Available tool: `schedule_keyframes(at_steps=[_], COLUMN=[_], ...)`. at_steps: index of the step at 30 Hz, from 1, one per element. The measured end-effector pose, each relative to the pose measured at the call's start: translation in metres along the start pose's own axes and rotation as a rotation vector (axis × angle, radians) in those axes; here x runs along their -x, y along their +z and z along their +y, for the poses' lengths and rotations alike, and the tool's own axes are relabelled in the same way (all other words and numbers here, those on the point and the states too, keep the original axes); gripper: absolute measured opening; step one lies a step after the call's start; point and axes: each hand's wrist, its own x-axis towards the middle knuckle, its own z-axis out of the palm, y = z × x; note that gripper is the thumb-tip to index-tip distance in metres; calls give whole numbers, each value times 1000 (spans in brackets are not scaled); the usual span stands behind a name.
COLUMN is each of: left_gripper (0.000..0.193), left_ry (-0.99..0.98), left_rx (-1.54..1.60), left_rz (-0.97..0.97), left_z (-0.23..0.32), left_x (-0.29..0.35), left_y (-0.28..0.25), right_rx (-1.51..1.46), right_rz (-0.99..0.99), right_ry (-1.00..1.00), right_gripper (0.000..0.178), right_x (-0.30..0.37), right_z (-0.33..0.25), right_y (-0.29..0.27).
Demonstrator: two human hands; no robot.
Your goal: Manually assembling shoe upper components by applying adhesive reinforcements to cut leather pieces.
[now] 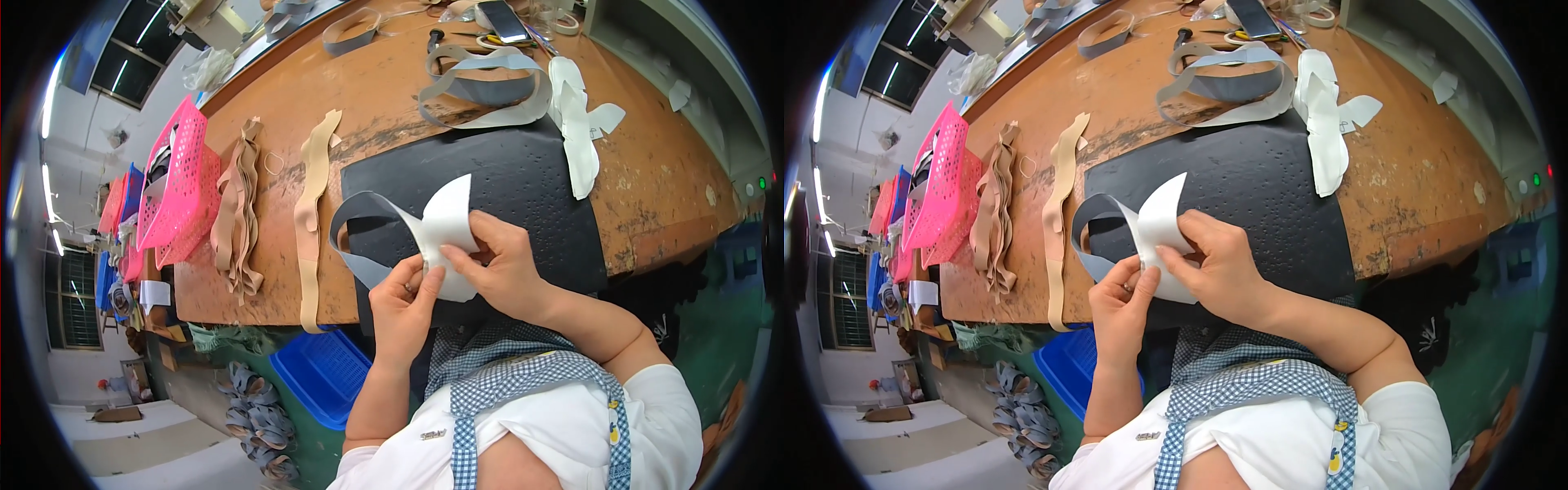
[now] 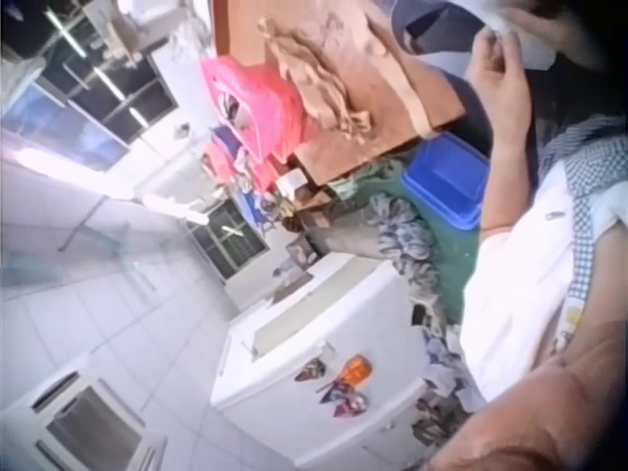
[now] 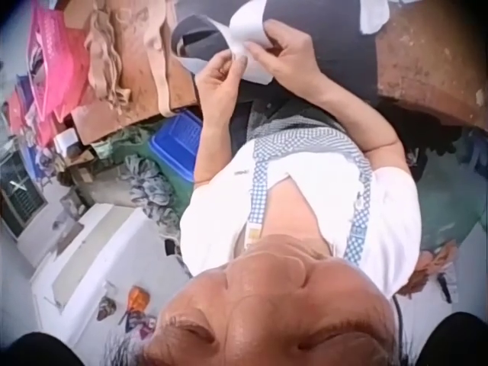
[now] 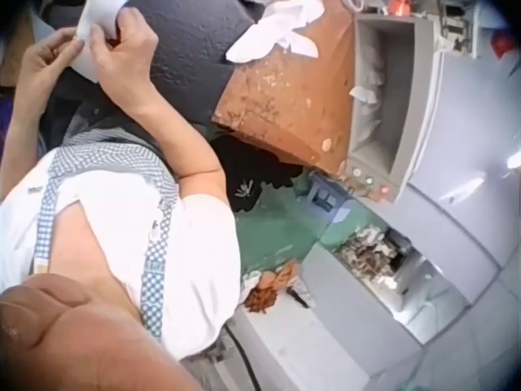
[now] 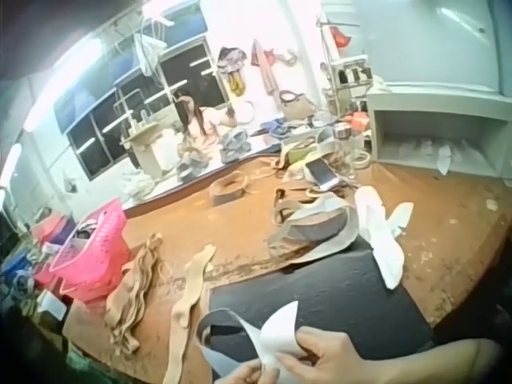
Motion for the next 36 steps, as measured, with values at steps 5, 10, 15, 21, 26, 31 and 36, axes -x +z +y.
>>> schedule_keyframes(at_steps=[5,10,15,21,26,31,36], left_gripper=[25,25,25,27,27,29,38], left_ry=[-43,-31,-18,-45,-59,-72,-34], left_rx=[80,142,116,141,106,123,139], left_rz=[79,77,90,88,101,45,18], left_z=[-7,-8,-11,-3,-7,-6,-5], left_x=[3,6,8,10,5,7,5], left_y=[-14,-23,-26,-21,-13,-15,-20], right_rx=[-88,-342,-283,-216,-167,-284,-413], right_rz=[-121,-198,-171,-146,-100,-103,-72], right_ry=[210,271,247,214,187,209,290], right_gripper=[21,20,18,17,17,23,20], right_x=[-20,-29,-26,-21,-19,-37,-38], right_z=[-8,-4,2,7,5,17,25], right_y=[-9,-9,-4,7,12,13,21])
